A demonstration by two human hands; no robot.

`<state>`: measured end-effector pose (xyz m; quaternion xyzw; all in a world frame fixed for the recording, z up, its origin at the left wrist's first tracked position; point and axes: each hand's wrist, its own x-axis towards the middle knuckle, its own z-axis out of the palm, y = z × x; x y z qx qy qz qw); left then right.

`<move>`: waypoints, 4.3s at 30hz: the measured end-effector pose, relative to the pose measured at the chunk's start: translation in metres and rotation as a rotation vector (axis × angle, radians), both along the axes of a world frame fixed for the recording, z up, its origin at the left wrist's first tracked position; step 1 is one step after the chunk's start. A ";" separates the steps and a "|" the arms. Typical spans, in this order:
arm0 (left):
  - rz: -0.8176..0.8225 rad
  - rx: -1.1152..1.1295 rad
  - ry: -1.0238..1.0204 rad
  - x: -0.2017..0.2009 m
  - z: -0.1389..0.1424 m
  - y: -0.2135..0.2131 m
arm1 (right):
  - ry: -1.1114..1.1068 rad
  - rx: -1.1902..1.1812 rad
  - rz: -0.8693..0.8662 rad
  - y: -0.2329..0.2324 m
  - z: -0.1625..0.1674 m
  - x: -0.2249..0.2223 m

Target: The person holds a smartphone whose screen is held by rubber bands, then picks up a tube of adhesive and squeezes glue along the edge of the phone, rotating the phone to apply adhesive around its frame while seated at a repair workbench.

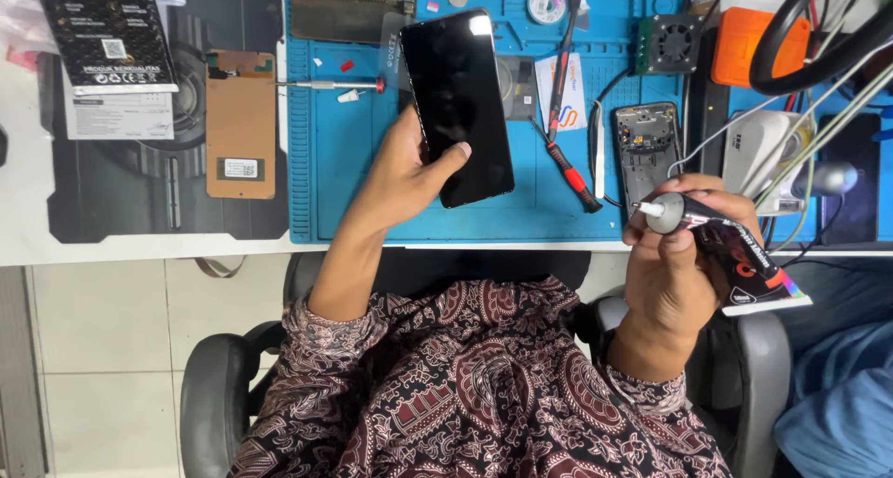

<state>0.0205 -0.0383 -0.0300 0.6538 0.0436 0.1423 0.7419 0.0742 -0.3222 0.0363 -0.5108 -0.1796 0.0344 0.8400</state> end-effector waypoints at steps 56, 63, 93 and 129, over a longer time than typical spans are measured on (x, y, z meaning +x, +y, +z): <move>0.370 -0.562 -0.049 0.020 0.017 -0.009 | 0.039 0.052 0.039 -0.008 -0.029 0.040; 0.218 -0.604 -0.039 0.015 0.039 -0.015 | -0.197 -0.144 0.109 0.019 -0.006 0.039; -0.093 -0.180 -0.095 0.009 0.077 -0.020 | -0.448 -0.235 0.115 0.028 -0.002 0.042; -0.181 -0.283 -0.118 0.014 0.058 -0.020 | -0.772 -0.403 0.134 0.028 0.018 0.030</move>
